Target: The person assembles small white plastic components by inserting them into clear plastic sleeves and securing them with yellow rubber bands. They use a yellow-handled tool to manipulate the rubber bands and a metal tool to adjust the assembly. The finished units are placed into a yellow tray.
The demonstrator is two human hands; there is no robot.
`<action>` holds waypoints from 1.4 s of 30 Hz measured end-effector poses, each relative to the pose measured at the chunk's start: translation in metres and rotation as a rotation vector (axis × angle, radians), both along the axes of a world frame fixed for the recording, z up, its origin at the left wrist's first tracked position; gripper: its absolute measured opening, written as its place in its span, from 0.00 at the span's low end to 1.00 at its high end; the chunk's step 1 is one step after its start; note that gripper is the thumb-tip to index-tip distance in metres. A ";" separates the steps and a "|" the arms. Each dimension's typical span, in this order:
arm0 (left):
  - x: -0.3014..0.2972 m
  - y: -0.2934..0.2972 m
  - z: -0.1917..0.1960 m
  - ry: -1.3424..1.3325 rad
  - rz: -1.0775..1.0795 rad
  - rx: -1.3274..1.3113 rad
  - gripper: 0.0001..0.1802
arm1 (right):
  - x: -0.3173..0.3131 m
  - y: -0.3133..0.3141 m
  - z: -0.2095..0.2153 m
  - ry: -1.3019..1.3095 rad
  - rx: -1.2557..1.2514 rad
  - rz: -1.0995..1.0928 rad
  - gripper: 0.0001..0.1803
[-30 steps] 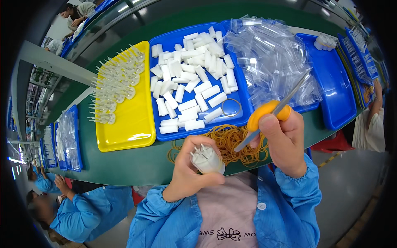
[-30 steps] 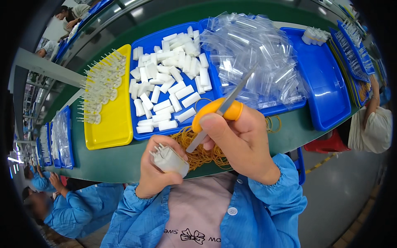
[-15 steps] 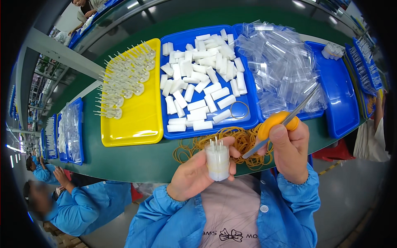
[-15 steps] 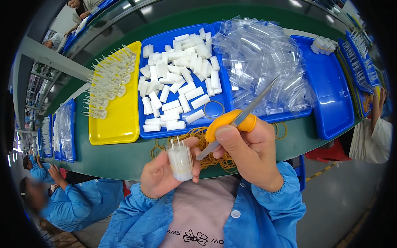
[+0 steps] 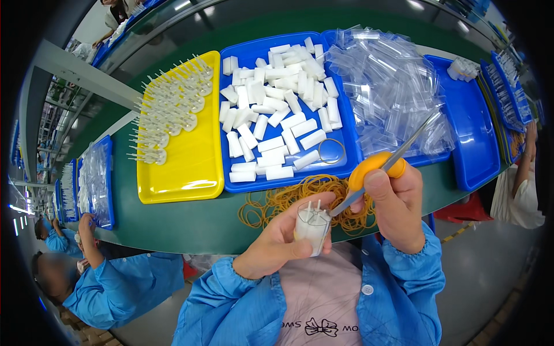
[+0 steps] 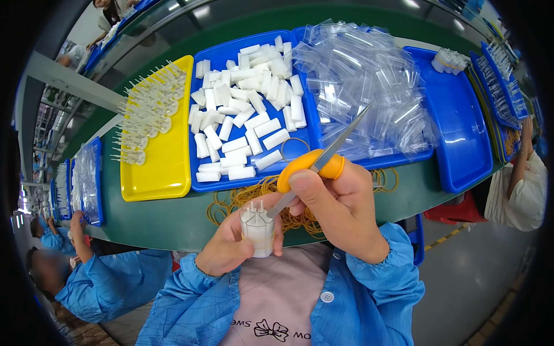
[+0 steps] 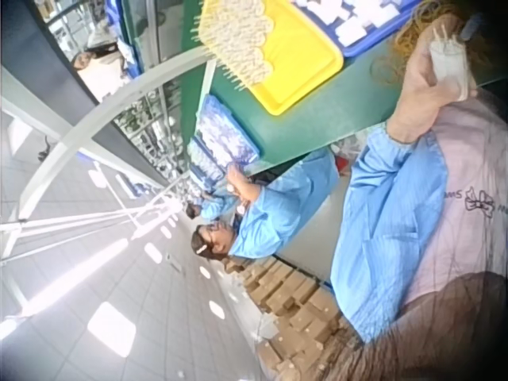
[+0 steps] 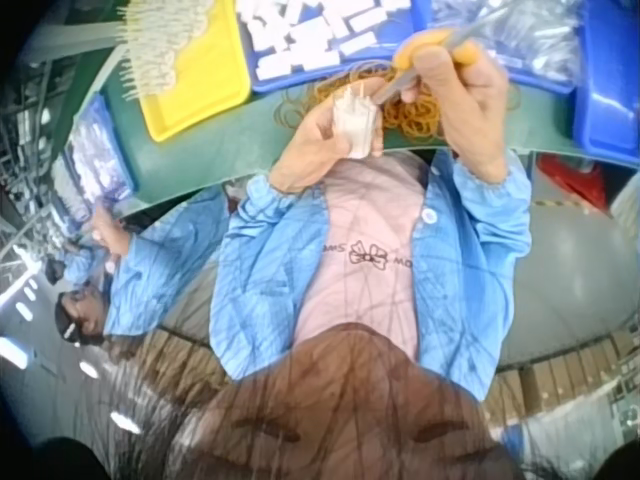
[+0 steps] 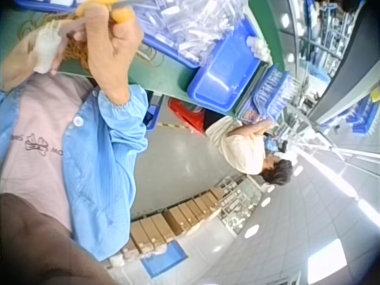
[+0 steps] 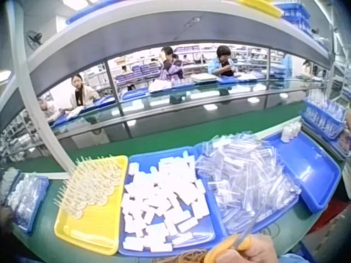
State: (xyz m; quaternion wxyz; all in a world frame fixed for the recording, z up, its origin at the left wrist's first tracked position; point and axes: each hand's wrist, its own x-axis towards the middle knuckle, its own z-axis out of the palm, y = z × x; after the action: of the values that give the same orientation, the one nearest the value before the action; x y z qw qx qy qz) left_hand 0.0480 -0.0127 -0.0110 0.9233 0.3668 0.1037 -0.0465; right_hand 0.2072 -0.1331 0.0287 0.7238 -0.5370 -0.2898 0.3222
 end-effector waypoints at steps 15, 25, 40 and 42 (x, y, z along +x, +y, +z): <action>0.006 0.003 0.000 0.015 -0.094 -0.246 0.39 | -0.001 0.000 -0.001 -0.066 -0.039 0.001 0.12; 0.004 0.005 -0.009 -0.073 -0.053 -0.365 0.42 | -0.001 -0.006 0.002 -0.027 -0.047 -0.090 0.10; 0.005 0.011 0.001 -0.078 0.163 -0.124 0.49 | 0.075 -0.150 -0.062 -1.233 -1.006 -0.661 0.10; 0.006 0.013 -0.003 -0.072 0.159 -0.100 0.45 | 0.075 -0.157 -0.074 -1.244 -1.042 -0.650 0.14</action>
State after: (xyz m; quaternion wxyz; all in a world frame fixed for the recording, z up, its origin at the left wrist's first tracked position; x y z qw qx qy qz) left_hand 0.0537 0.0004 -0.0139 0.9445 0.3121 0.0967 0.0350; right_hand 0.2827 -0.2903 -0.0457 0.1529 -0.9340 -0.2804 -0.1602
